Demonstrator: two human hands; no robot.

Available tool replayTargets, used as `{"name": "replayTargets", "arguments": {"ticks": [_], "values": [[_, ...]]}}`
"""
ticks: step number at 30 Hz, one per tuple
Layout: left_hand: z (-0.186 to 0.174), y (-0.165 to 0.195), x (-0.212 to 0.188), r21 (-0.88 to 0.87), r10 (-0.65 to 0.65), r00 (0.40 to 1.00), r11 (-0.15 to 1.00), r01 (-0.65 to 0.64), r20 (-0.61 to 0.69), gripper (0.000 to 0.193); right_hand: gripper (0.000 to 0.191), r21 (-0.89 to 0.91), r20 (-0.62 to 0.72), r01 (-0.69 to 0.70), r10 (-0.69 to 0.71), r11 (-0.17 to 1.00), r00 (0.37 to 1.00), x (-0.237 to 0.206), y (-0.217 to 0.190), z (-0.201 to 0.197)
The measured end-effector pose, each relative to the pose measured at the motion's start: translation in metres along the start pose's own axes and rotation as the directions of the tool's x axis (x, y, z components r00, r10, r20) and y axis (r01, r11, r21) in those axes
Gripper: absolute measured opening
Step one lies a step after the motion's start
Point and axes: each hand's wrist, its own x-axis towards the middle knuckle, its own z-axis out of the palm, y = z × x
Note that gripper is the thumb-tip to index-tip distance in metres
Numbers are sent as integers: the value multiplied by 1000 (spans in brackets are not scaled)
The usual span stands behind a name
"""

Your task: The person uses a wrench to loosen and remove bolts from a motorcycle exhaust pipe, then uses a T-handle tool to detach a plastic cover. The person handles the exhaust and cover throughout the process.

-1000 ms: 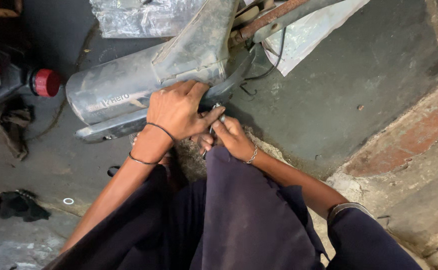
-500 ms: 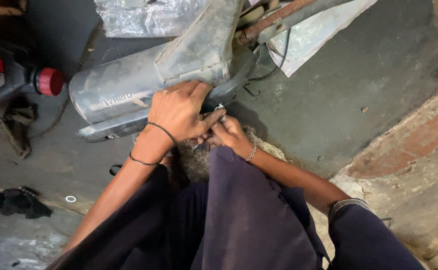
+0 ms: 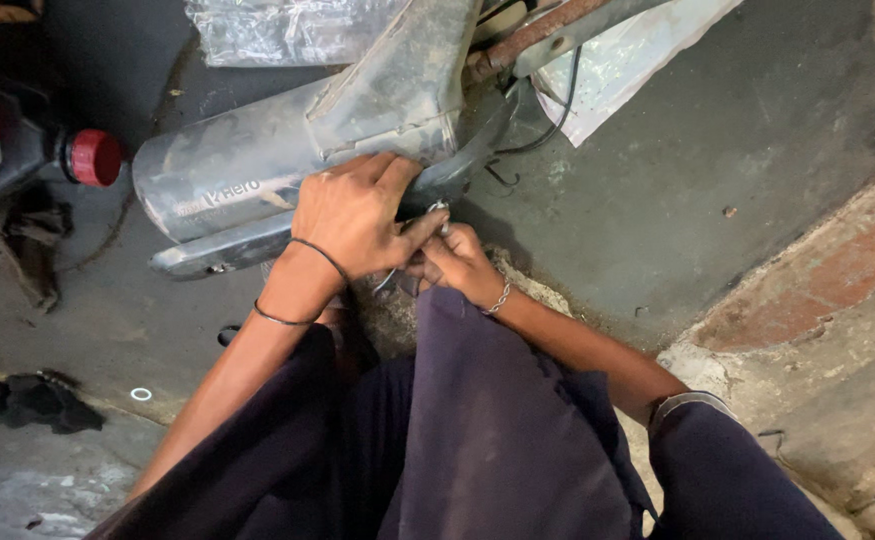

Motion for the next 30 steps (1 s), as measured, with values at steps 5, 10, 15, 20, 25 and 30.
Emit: {"name": "replayTargets", "arguments": {"ticks": [5,10,15,20,25,30], "values": [[3,-2,1,3,18,1000,1000,-17,-5,51,32,-272,30,86,-81,958,996,4,-12,15],[4,-4,0,31,78,995,997,-77,-54,53,25,-411,-19,27,-38,911,999,3,-41,25],[2,-5,-1,37,122,988,992,-119,-99,49,22,-946,52,16,102,324,993,0,-96,-1],[0,-6,-1,50,160,978,987,-155,-131,50,25,-952,143,54,284,300,948,1,-113,-32],[0,-8,-2,57,178,973,983,-172,-150,50,16,-634,64,-202,310,747,948,-8,-119,-49],[2,-6,-2,80,173,977,983,-164,-128,50,17,-343,-10,-110,114,933,993,-14,-150,-48]]}}
